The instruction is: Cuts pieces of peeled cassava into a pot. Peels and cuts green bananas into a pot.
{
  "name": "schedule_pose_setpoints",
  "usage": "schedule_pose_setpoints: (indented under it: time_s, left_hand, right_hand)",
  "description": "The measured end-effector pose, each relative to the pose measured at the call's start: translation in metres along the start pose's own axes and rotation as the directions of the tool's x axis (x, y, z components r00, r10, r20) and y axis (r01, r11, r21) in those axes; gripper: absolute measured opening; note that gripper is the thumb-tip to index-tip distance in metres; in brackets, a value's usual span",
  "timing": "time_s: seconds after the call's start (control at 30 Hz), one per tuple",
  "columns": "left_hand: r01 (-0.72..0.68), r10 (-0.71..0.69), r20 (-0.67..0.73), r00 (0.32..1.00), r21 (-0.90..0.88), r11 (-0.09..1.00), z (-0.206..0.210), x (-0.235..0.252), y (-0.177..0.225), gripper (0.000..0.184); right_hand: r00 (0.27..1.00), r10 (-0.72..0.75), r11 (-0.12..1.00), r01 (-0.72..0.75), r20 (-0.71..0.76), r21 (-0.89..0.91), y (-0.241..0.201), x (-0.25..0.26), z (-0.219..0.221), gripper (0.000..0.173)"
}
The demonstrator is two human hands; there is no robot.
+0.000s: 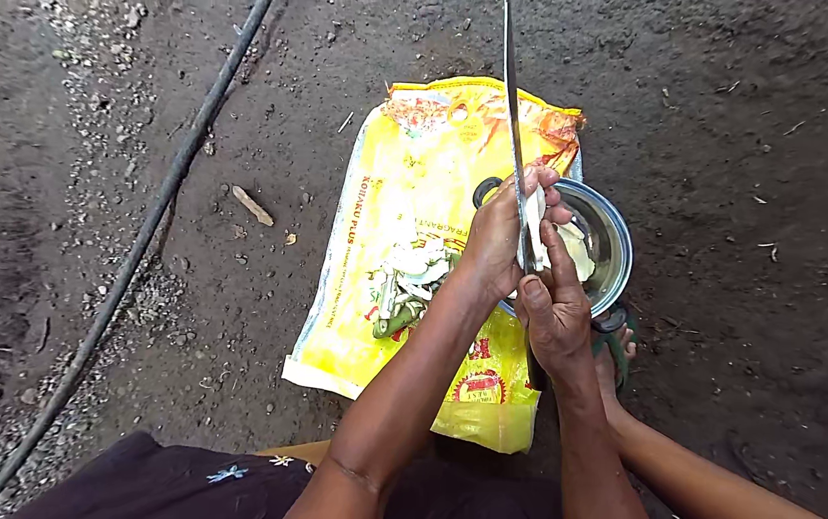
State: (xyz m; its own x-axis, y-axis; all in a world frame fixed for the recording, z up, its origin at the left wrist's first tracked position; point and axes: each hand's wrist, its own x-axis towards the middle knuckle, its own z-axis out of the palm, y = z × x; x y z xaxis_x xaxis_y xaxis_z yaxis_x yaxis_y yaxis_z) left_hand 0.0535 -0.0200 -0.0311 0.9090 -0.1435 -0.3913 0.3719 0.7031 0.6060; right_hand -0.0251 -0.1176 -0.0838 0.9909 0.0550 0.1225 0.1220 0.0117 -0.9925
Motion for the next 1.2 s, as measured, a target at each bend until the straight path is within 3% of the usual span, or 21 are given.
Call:
schedule_pose_setpoints:
  time_s: [0.3, 0.4, 0.57, 0.67, 0.77, 0.83, 0.87, 1.07, 1.2]
  left_hand:
    - [-0.021, 0.020, 0.052, 0.998, 0.014, 1.000, -0.002, -0.003, -0.016, 0.044]
    - [0.011, -0.016, 0.089, 0.996, 0.055, 0.998, 0.000, -0.004, -0.016, 0.047]
    - [0.110, -0.118, -0.123, 0.985, -0.070, 0.992, -0.002, 0.012, -0.019, 0.037]
    - [0.090, -0.109, -0.225, 0.968, -0.092, 0.992, -0.020, 0.029, -0.025, 0.030]
    - [0.127, -0.161, -0.215, 0.963, -0.165, 0.978, -0.028, 0.030, -0.024, 0.033]
    - [0.149, -0.175, -0.164, 0.971, -0.158, 0.976, -0.029, 0.027, -0.020, 0.033]
    - [0.153, -0.174, -0.140, 0.975, -0.146, 0.977, -0.030, 0.025, -0.019, 0.034]
    - [0.224, -0.225, -0.083, 0.971, -0.020, 0.974, -0.033, 0.024, -0.017, 0.029]
    - [0.227, -0.231, -0.007, 0.973, 0.220, 0.949, -0.032, 0.021, -0.018, 0.033]
  right_hand:
    - [0.996, 0.072, 0.997, -0.071, -0.052, 0.017, 0.006, 0.001, -0.010, 0.056]
    - [0.996, 0.085, 0.996, -0.085, -0.021, -0.028, 0.005, 0.004, -0.022, 0.060]
    - [0.976, 0.208, 0.977, -0.204, -0.070, 0.054, 0.007, 0.006, -0.016, 0.054]
    - [0.906, 0.399, 0.914, -0.383, -0.139, 0.131, 0.018, 0.011, -0.021, 0.058]
    - [0.709, 0.687, 0.708, -0.604, -0.157, 0.367, 0.017, 0.016, -0.030, 0.054]
    - [0.612, 0.776, 0.598, -0.638, -0.151, 0.485, 0.016, 0.017, -0.030, 0.046]
    - [0.607, 0.782, 0.583, -0.633, -0.141, 0.509, 0.015, 0.017, -0.030, 0.044]
    - [0.833, 0.553, 0.730, -0.477, -0.014, 0.489, 0.005, 0.013, -0.031, 0.044]
    - [0.882, 0.452, 0.698, -0.442, 0.132, 0.563, 0.010, 0.008, -0.038, 0.045]
